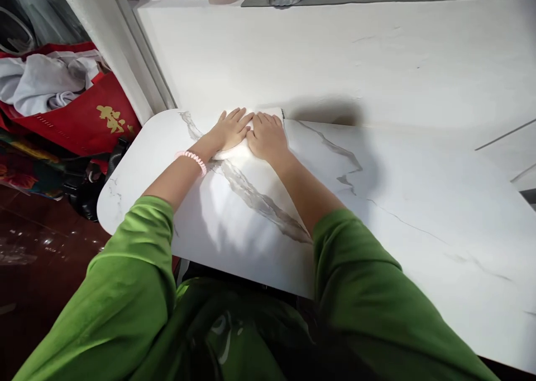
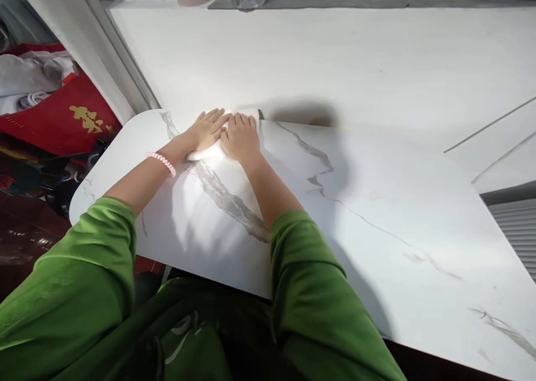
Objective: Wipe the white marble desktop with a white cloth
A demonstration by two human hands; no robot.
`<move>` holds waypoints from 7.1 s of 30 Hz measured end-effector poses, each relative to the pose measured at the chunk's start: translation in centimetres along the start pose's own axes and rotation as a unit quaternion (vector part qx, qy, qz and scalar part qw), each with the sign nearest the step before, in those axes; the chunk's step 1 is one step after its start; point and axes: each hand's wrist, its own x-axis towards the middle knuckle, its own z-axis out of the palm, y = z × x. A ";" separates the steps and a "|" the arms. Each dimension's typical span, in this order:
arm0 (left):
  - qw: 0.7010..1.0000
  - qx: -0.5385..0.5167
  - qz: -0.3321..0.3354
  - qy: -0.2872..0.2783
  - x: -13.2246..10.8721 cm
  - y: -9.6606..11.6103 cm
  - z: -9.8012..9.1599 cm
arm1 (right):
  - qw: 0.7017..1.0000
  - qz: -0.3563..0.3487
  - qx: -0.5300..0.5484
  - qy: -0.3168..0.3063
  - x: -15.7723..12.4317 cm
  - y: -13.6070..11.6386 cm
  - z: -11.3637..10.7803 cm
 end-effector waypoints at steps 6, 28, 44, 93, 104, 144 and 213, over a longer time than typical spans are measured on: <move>1.000 0.003 -0.015 0.013 -1.1 0.7 0.0 | 1.000 -0.001 -0.011 -0.009 -0.8 -0.4 -0.6; 0.999 0.049 -0.014 0.012 -26.0 10.0 -0.6 | 0.985 -0.154 0.071 0.011 -19.9 -11.7 -8.0; 0.993 0.011 -0.114 0.017 -8.6 -2.1 -1.9 | 0.998 -0.058 0.026 -0.023 -0.3 -8.7 -0.2; 0.995 0.028 -0.086 0.043 -10.9 -14.3 -3.0 | 0.995 -0.056 0.078 -0.006 6.4 -17.7 3.3; 0.996 0.020 -0.075 0.038 -8.2 -15.3 -2.5 | 0.997 -0.024 0.073 0.003 7.5 -16.4 3.9; 0.992 0.018 -0.121 0.021 -7.6 -5.1 -2.1 | 0.992 -0.108 0.063 -0.028 2.6 -9.2 0.8; 0.997 0.046 -0.051 0.035 -9.5 5.0 0.1 | 0.995 -0.079 0.043 0.033 -6.9 -3.5 -2.5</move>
